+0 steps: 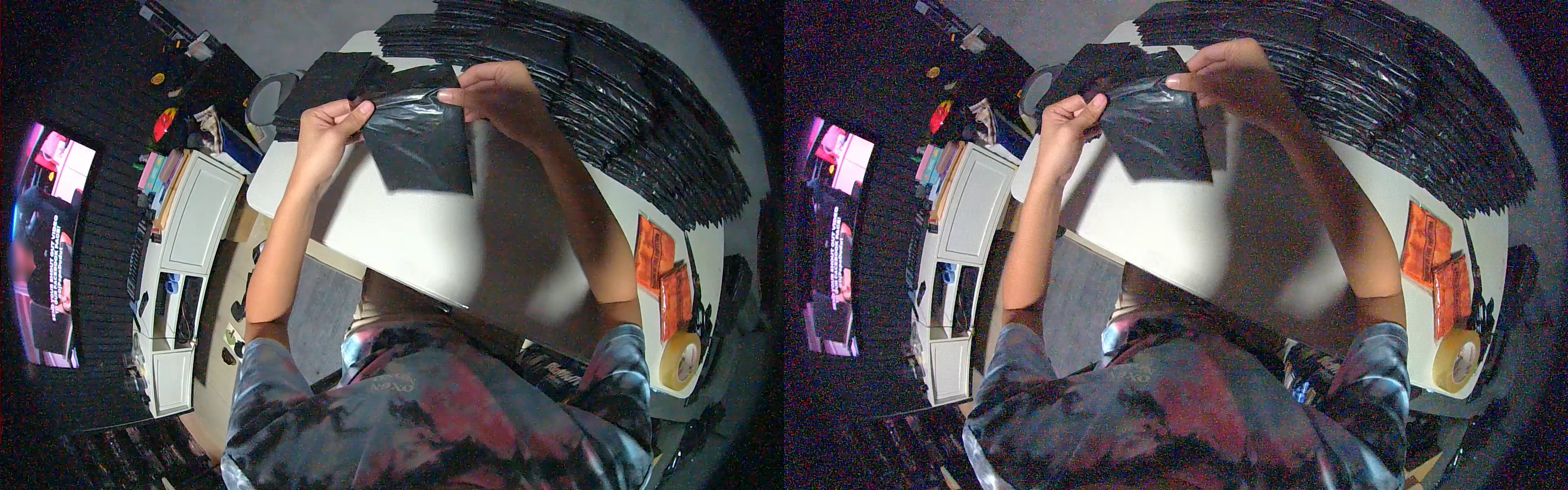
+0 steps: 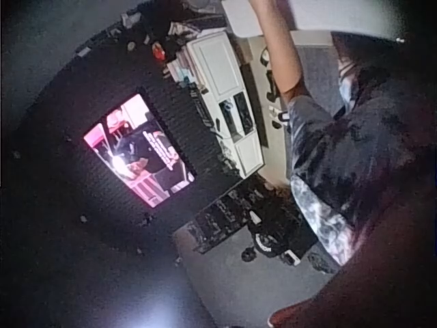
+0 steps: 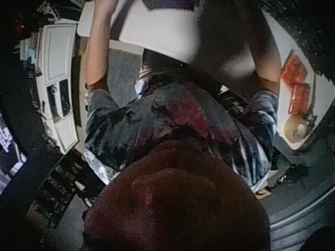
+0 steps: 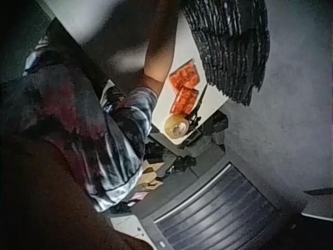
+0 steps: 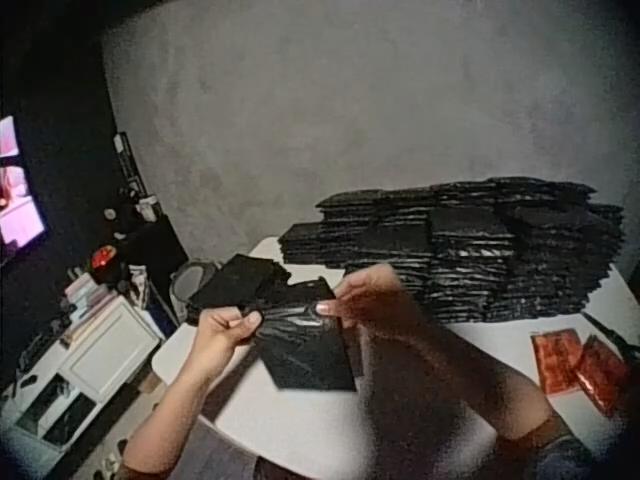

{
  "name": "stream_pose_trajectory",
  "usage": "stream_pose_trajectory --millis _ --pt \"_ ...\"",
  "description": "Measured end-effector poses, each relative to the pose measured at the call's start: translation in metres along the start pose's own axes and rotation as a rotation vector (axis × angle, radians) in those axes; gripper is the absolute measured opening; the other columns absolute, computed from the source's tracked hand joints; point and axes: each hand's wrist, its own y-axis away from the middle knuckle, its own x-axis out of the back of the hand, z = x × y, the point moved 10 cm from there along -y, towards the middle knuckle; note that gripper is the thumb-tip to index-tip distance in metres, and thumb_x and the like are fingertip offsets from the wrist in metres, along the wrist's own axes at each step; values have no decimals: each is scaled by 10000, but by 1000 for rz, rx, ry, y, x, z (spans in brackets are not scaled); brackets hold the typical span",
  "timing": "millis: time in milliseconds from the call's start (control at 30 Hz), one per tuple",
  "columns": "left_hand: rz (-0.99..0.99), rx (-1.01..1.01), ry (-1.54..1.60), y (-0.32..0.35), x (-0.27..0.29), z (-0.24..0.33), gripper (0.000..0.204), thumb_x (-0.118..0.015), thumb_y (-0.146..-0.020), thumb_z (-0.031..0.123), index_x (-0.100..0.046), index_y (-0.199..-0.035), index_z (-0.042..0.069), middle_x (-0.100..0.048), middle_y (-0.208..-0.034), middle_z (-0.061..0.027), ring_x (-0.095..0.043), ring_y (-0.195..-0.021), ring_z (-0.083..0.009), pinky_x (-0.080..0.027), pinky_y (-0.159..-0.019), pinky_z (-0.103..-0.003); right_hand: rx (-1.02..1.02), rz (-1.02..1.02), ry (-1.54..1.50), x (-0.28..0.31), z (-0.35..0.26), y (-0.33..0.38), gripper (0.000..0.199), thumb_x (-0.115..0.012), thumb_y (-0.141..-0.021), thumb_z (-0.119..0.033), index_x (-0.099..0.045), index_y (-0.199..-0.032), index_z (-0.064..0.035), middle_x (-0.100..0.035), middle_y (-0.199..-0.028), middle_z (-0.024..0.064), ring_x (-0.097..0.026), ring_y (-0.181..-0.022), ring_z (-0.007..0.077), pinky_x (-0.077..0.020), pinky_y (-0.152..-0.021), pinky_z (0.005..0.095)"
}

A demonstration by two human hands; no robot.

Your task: The recorder is placing small items into black padded mailers and sealing them.

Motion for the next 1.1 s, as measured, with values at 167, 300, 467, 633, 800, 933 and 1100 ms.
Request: stream_pose_trajectory --millis 167,300,467,633,800,933,1100 --pt "34 -68 -40 0 -1 9 168 -808 -920 146 -792 -1017 9 -751 -822 -9 -579 -671 -30 -428 -607 -193 182 18 97 3 2 -6 281 -824 -877 -252 -725 -899 11 -651 -726 34 -629 -642 93 -513 -608 260" --pt "124 -110 -33 2 10 9 184 -816 -909 116 -780 -1049 2 -786 -905 -64 -658 -737 -55 -485 -640 -202 398 55 173 -2 -6 -4 280 -801 -893 -234 -718 -1007 8 -698 -834 51 -639 -657 108 -541 -653 284" --pt "99 -117 86 3 6 5 215 -823 -902 109 -762 -1079 2 -784 -939 -72 -695 -810 -85 -541 -726 -220 1006 235 579 -21 -47 24 289 -774 -906 -284 -720 -1043 -35 -700 -850 68 -640 -637 205 -541 -656 340" --pt "-17 -114 -63 6 -12 3 169 -817 -919 138 -746 -1009 12 -769 -911 -35 -660 -779 -53 -511 -690 -210 530 -25 452 -31 -25 8 318 -747 -929 -320 -708 -839 -18 -603 -673 99 -586 -593 243 -474 -605 376" --pt "-27 27 -279 0 -5 -13 300 -691 -1026 313 -744 -979 22 -750 -874 -9 -635 -735 -53 -489 -661 -214 357 -28 316 -22 -3 -1 379 -739 -933 -350 -678 -771 -13 -589 -624 111 -588 -572 233 -482 -588 357" --pt "-73 -22 123 4 -16 -8 396 -560 -1090 356 -746 -987 22 -756 -927 -40 -661 -787 -73 -522 -722 -249 209 -30 243 -17 -7 1 358 -769 -914 -333 -716 -801 2 -605 -628 88 -568 -575 178 -479 -583 342" --pt "-21 -31 174 5 -18 -6 413 -542 -1098 369 -734 -953 33 -737 -888 -18 -630 -748 -64 -489 -678 -240 394 -87 368 -21 -21 2 358 -799 -887 -343 -743 -842 8 -621 -632 76 -572 -598 136 -488 -602 320"
